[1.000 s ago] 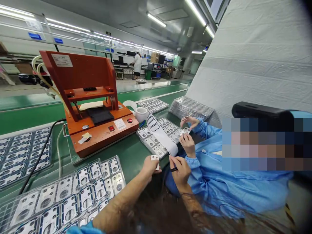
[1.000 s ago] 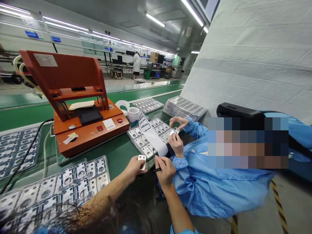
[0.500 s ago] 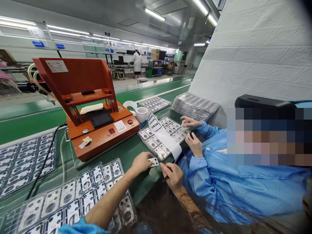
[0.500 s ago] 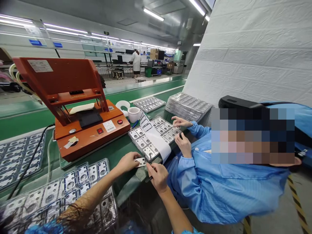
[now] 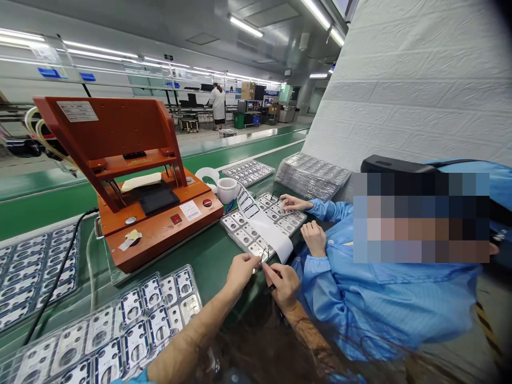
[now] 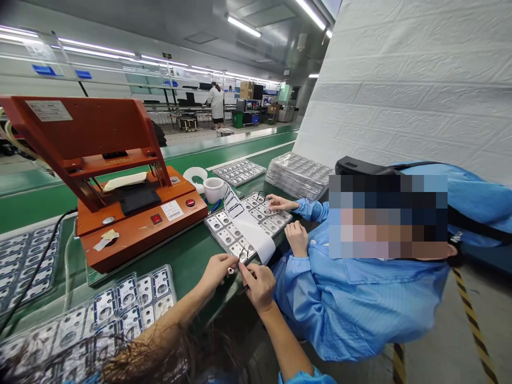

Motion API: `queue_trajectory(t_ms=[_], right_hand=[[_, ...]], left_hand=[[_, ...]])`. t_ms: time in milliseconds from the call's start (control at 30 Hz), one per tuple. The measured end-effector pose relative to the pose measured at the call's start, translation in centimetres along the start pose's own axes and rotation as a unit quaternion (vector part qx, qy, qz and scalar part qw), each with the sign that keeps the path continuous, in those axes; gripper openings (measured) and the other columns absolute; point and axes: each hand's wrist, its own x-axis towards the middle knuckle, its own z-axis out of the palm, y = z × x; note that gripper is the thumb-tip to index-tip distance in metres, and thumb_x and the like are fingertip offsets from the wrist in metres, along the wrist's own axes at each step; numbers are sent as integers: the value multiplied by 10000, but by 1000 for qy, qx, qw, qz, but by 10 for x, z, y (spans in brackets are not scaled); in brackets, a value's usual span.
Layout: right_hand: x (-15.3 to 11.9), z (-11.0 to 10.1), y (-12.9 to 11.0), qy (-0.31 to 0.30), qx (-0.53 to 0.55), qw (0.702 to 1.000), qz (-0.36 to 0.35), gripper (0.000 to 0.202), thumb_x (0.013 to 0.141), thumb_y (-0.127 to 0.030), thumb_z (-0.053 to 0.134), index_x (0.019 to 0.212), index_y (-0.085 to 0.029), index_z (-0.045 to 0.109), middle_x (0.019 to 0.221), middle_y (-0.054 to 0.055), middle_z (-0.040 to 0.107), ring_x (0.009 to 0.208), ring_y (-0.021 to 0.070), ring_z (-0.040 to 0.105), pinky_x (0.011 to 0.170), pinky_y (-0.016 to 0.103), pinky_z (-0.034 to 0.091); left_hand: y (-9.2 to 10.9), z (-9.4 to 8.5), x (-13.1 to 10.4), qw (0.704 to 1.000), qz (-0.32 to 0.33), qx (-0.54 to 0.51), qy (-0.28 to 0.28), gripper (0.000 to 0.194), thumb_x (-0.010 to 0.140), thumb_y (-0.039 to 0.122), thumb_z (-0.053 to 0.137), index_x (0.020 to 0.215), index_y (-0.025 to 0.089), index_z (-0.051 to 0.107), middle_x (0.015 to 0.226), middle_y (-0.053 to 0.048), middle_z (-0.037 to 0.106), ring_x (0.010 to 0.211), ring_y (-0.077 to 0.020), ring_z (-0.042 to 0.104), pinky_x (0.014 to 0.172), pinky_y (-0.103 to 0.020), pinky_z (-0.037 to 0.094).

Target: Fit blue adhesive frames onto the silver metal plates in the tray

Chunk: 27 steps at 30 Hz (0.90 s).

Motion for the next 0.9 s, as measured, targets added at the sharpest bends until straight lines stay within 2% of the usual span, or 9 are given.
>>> queue_trajectory(t_ms=[233,367,433,567,900], right_hand=[[1,-1,4,-7,-15,1000,-6,161,1058,-141,655,1143,-231,757,851,-38,725,665,94,626,598,228,545],[1,-2,5,-10,-14,1000,-5,115,1079,-232,658,1133,-236,759,858,-32,731,667,99,626,589,232,539],[0,-2,4,-9,-13,1000,4,127,1093,-266,642,1136,-237,758,864,-28,732,672,102,628,593,237,546],[-3,-3,3,8,-19,999,32,111,1091,-236,640,1115,-230,748,859,-30,718,682,102,631,603,236,559],[-20,0,-5,23,-5,997,78,162,1095,-259,648,1225,-272,744,996,2,765,711,104,668,632,246,622]], left_hand=[[5,2,1,997,-24,-74,-6,319,1029,403,737,816,176,670,711,64,625,638,-117,595,662,-284,546],[5,7,3,994,-27,-106,2,295,1016,364,755,806,173,677,709,64,640,636,-114,601,661,-280,546],[5,11,3,992,-27,-120,8,267,1006,335,769,813,169,688,730,58,665,660,-119,624,688,-288,562],[8,21,0,988,-30,-148,19,236,1017,310,757,842,163,699,787,43,696,722,-129,664,735,-301,596],[20,23,-13,978,-54,-197,31,249,1025,316,747,847,155,683,746,61,633,646,-105,596,629,-256,542]])
